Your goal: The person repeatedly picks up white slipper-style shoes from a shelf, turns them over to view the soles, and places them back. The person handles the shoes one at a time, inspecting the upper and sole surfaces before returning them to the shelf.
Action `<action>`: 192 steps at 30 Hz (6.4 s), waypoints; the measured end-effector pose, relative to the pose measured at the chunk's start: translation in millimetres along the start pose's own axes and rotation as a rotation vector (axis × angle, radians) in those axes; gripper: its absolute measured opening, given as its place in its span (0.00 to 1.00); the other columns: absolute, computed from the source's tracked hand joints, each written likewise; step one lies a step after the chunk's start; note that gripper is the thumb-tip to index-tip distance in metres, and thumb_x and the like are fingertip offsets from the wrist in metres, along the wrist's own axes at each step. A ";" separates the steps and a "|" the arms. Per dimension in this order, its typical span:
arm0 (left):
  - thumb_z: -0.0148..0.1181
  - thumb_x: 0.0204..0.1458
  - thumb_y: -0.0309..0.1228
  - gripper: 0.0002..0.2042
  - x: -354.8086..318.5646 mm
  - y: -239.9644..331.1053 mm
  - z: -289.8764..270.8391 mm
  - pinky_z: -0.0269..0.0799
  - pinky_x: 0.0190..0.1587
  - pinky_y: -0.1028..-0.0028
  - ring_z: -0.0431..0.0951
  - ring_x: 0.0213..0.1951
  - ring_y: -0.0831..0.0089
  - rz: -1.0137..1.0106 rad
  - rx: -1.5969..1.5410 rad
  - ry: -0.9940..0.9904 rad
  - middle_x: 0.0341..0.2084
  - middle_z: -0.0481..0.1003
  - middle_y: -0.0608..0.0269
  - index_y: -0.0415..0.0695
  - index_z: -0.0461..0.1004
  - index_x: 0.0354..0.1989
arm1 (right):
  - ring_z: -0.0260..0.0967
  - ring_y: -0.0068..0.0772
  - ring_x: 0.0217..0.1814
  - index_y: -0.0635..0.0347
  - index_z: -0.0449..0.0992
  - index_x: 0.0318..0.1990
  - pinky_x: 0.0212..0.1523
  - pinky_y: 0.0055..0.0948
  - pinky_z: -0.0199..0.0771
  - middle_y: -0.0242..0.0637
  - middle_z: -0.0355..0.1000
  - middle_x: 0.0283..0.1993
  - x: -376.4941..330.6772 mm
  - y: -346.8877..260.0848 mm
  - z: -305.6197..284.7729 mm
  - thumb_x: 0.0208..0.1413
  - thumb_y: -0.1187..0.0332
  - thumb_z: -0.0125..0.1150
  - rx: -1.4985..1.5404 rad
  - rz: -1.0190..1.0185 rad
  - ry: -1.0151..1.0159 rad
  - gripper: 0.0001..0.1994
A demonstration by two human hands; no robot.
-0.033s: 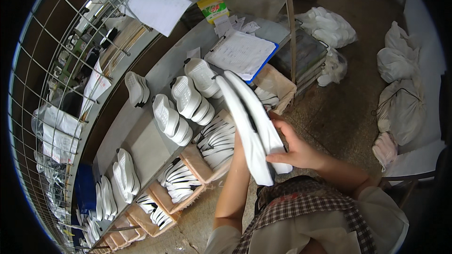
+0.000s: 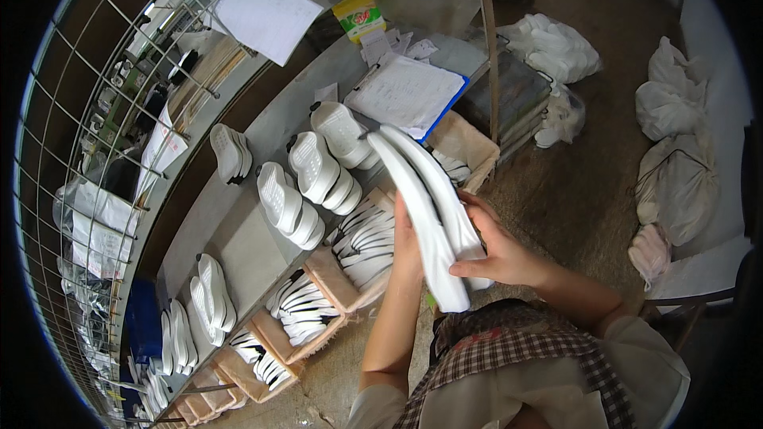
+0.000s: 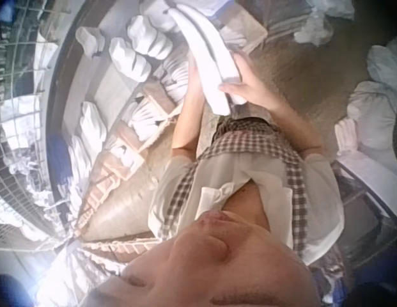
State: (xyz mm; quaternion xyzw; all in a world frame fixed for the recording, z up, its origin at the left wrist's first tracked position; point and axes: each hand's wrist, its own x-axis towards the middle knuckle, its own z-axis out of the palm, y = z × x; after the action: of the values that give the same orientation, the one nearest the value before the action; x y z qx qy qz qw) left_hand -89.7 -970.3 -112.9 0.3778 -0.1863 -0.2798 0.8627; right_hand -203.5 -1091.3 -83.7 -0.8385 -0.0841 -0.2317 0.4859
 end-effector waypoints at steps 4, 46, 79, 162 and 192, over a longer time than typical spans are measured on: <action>0.75 0.34 0.45 0.55 -7.6 -8.1 -7.3 0.57 0.59 0.68 0.61 0.57 0.64 0.341 0.517 0.115 0.55 0.59 0.54 0.38 0.41 0.66 | 0.57 0.48 0.62 0.73 0.48 0.62 0.59 0.40 0.60 0.56 0.57 0.59 -4.3 15.6 3.4 0.39 0.59 0.74 0.281 0.230 -0.055 0.48; 0.47 0.61 0.42 0.22 -67.3 23.2 -69.6 0.76 0.46 0.75 0.73 0.47 0.67 -0.126 0.001 0.518 0.50 0.67 0.54 0.39 0.60 0.56 | 0.71 0.36 0.50 0.68 0.57 0.61 0.48 0.35 0.73 0.45 0.70 0.50 -6.6 136.7 88.0 0.56 0.58 0.58 1.240 0.856 -0.180 0.31; 0.68 0.43 0.47 0.50 -35.6 -80.1 -81.6 0.40 0.68 0.60 0.45 0.67 0.53 -1.322 0.783 -1.015 0.66 0.46 0.47 0.48 0.40 0.69 | 0.62 0.38 0.57 0.61 0.55 0.64 0.56 0.36 0.65 0.42 0.62 0.59 -168.9 190.6 25.7 0.59 0.46 0.47 0.990 1.000 -1.132 0.33; 0.54 0.55 0.28 0.10 215.5 384.6 -500.8 0.80 0.39 0.66 0.73 0.41 0.53 0.024 -0.143 0.840 0.36 0.71 0.46 0.32 0.66 0.37 | 0.69 0.46 0.51 0.61 0.71 0.51 0.51 0.40 0.69 0.46 0.71 0.48 -112.4 216.4 140.5 0.53 0.58 0.57 -0.169 1.218 -0.184 0.21; 0.50 0.60 0.35 0.24 37.5 6.2 32.7 0.69 0.52 0.68 0.72 0.50 0.63 -0.291 0.396 -0.373 0.51 0.69 0.51 0.32 0.57 0.59 | 0.41 0.40 0.70 0.66 0.35 0.68 0.67 0.39 0.44 0.49 0.44 0.68 -29.2 -11.9 -31.0 0.47 0.67 0.62 1.012 0.348 0.498 0.46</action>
State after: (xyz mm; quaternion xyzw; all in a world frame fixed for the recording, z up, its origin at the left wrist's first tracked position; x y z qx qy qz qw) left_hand -76.0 -1008.1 -83.0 0.5032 -0.3361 -0.4231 0.6744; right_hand -243.1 -1109.2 -75.2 -0.4243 0.0711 -0.2694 0.8616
